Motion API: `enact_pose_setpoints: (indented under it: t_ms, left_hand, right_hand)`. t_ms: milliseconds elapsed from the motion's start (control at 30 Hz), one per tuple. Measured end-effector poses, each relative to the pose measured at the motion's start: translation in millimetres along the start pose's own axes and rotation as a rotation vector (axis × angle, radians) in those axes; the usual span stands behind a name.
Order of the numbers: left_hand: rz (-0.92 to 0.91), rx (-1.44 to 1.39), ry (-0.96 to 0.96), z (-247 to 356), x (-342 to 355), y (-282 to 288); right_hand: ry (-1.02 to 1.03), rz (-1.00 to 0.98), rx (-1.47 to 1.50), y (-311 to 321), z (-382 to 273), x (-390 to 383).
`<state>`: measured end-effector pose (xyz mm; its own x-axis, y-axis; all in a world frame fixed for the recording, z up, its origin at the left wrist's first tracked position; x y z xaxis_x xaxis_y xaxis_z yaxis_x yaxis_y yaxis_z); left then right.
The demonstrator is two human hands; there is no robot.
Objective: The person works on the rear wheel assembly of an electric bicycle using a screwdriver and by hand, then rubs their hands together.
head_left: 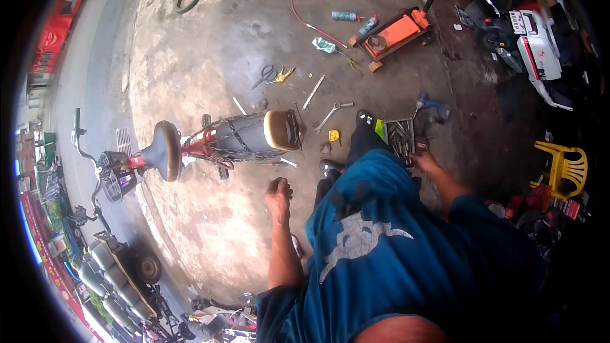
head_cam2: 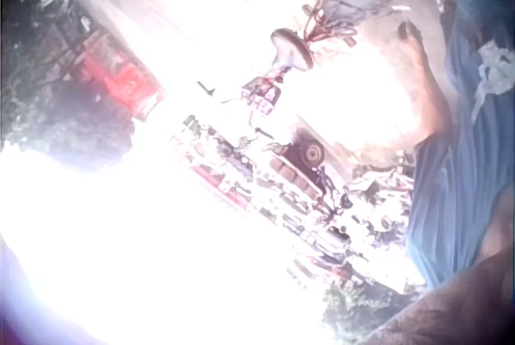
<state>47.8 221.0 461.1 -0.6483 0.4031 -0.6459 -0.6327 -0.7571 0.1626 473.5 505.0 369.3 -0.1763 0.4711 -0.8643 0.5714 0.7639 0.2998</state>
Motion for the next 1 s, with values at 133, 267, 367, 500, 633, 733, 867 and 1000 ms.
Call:
enact_pose_setpoints:
  t_ms: [133,267,367,500,633,733,867,1000]
  left_hand:
    - [0.049,-0.012,0.026,8.5,11.8,0.5]
    - [0.044,-0.044,-0.08,31.9,11.4,-15.7]
    - [0.144,-0.097,0.067,-4.1,29.6,-14.0]
    - [0.192,-0.214,0.131,-23.7,22.9,-23.3]
    - [-0.001,-0.119,0.119,-22.2,46.2,-67.0]
    - [-0.136,-0.007,0.076,12.7,45.8,-100.3]
    - [-0.283,0.181,-0.104,28.8,66.4,-123.1]
    - [-0.247,0.353,-0.281,16.2,85.7,-117.4]
  right_hand:
    - [-0.064,-0.011,-0.048,14.5,6.1,26.2]
    - [0.045,0.069,-0.045,51.1,-52.0,25.2]
    - [0.121,0.045,-0.142,58.0,-100.1,73.1]
    - [0.129,0.036,-0.345,69.1,-157.2,111.5]
    - [0.344,0.102,-0.249,110.3,-239.3,96.7]
    - [0.441,0.133,-0.163,118.4,-266.9,70.6]
    - [0.3,0.096,-0.253,112.7,-223.0,69.8]
    - [0.135,0.084,-0.354,89.7,-116.4,95.8]
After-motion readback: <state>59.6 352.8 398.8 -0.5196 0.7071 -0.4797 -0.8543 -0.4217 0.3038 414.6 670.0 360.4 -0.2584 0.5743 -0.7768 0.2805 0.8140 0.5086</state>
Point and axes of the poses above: each hand's wrist, its own x-axis towards the middle knuckle, its own y-axis out of the back of the hand, z = x × y, the point moved 9 cm from there along x, towards the middle knuckle, and after that the axes turned 5 degrees about -z, right-handed, at the moved point
